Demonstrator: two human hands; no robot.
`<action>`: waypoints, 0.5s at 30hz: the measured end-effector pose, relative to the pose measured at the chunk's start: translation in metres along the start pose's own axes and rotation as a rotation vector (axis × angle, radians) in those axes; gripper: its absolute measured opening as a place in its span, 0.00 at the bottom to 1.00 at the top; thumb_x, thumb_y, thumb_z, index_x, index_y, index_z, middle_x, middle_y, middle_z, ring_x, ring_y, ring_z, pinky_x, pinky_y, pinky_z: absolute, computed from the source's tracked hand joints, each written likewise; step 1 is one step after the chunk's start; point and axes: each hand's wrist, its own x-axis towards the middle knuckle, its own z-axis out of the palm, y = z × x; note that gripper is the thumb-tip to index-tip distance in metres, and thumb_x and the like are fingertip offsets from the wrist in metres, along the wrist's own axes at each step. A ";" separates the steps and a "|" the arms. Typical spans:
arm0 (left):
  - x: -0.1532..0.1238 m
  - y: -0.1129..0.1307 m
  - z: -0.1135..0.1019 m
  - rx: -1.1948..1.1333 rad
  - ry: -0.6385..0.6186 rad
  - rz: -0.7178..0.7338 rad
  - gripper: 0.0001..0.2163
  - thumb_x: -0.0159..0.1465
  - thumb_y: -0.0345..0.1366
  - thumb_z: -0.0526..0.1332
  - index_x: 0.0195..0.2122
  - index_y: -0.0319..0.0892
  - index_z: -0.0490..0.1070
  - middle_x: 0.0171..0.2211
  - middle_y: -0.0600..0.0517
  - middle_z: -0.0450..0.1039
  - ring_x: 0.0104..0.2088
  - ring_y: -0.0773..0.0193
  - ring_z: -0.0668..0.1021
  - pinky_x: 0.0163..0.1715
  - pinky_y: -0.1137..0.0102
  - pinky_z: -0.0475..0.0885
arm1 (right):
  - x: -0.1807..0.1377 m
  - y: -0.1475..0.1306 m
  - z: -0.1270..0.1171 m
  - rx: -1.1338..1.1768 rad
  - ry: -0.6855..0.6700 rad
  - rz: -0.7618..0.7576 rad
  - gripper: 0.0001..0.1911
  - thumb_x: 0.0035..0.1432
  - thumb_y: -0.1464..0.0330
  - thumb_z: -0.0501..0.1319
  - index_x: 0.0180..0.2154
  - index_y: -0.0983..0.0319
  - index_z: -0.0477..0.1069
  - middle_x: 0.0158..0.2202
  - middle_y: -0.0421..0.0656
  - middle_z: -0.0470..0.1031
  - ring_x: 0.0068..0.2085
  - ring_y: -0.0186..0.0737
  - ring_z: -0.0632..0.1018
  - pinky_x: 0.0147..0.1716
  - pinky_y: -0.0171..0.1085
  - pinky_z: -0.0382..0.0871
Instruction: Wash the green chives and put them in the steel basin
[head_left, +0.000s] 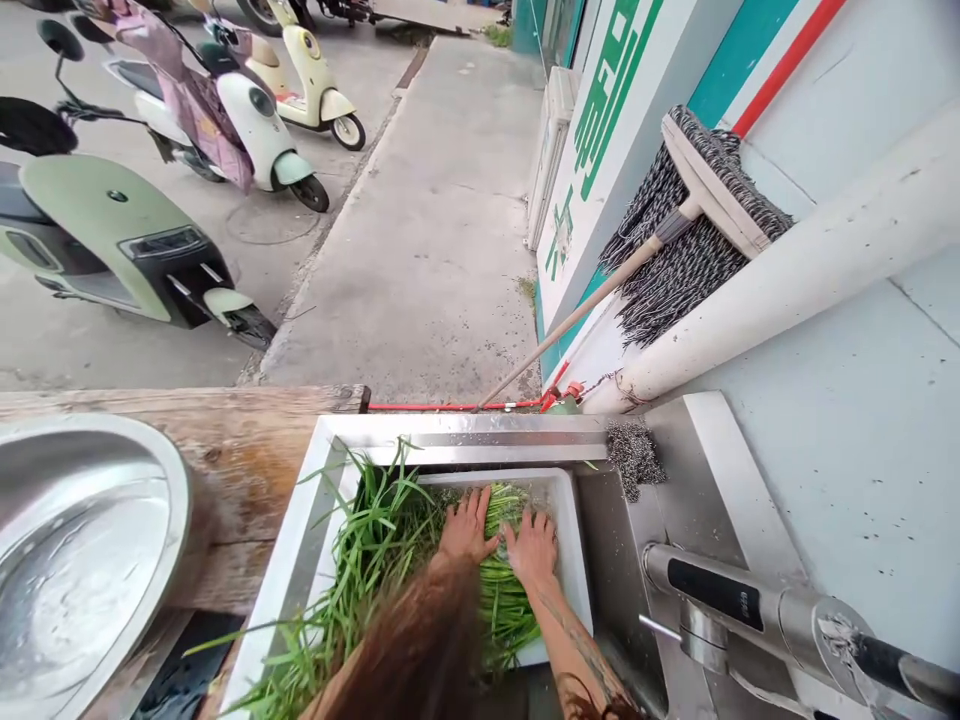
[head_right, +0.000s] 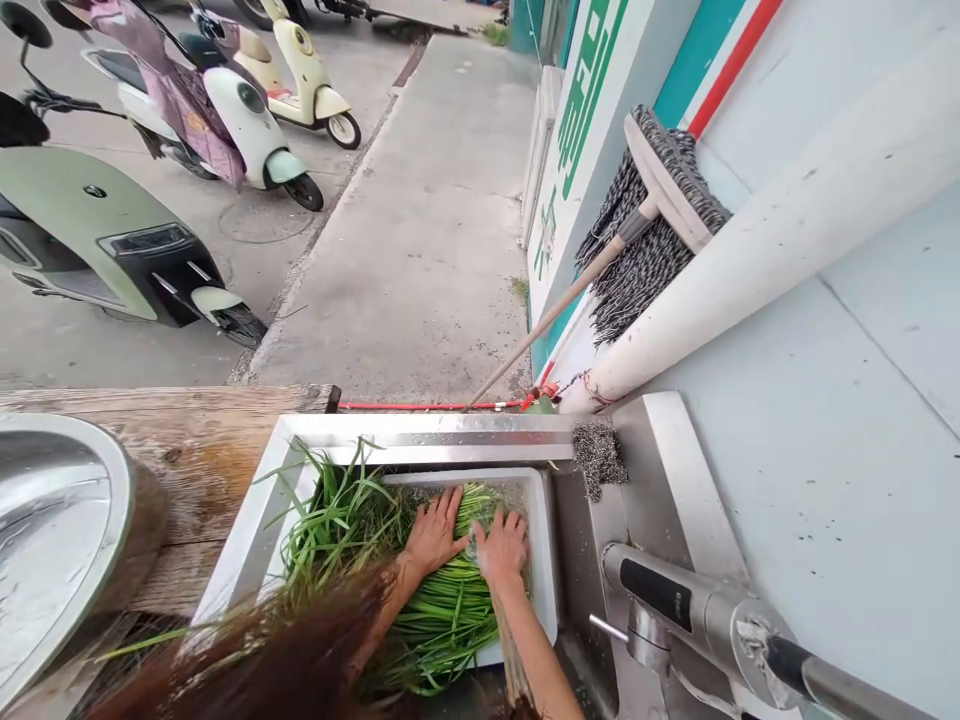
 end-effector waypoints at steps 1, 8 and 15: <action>0.001 0.001 -0.005 -0.013 -0.017 -0.009 0.40 0.58 0.48 0.56 0.67 0.36 0.44 0.63 0.36 0.57 0.58 0.42 0.64 0.55 0.50 0.59 | 0.001 0.003 -0.006 0.007 0.013 -0.020 0.30 0.60 0.52 0.52 0.55 0.64 0.68 0.53 0.61 0.67 0.52 0.63 0.69 0.43 0.53 0.67; 0.004 -0.005 -0.018 -0.187 -0.142 -0.061 0.33 0.63 0.50 0.51 0.67 0.44 0.47 0.64 0.41 0.56 0.61 0.46 0.63 0.55 0.52 0.61 | 0.000 0.002 -0.035 0.124 0.217 -0.176 0.16 0.66 0.64 0.49 0.47 0.59 0.73 0.53 0.50 0.70 0.56 0.53 0.63 0.56 0.52 0.52; 0.011 -0.009 -0.021 -0.223 -0.140 -0.097 0.27 0.65 0.43 0.50 0.65 0.47 0.50 0.64 0.46 0.57 0.61 0.52 0.63 0.53 0.56 0.64 | 0.012 -0.018 -0.034 0.328 0.204 -0.334 0.13 0.60 0.73 0.53 0.34 0.56 0.76 0.39 0.43 0.76 0.41 0.42 0.72 0.43 0.40 0.62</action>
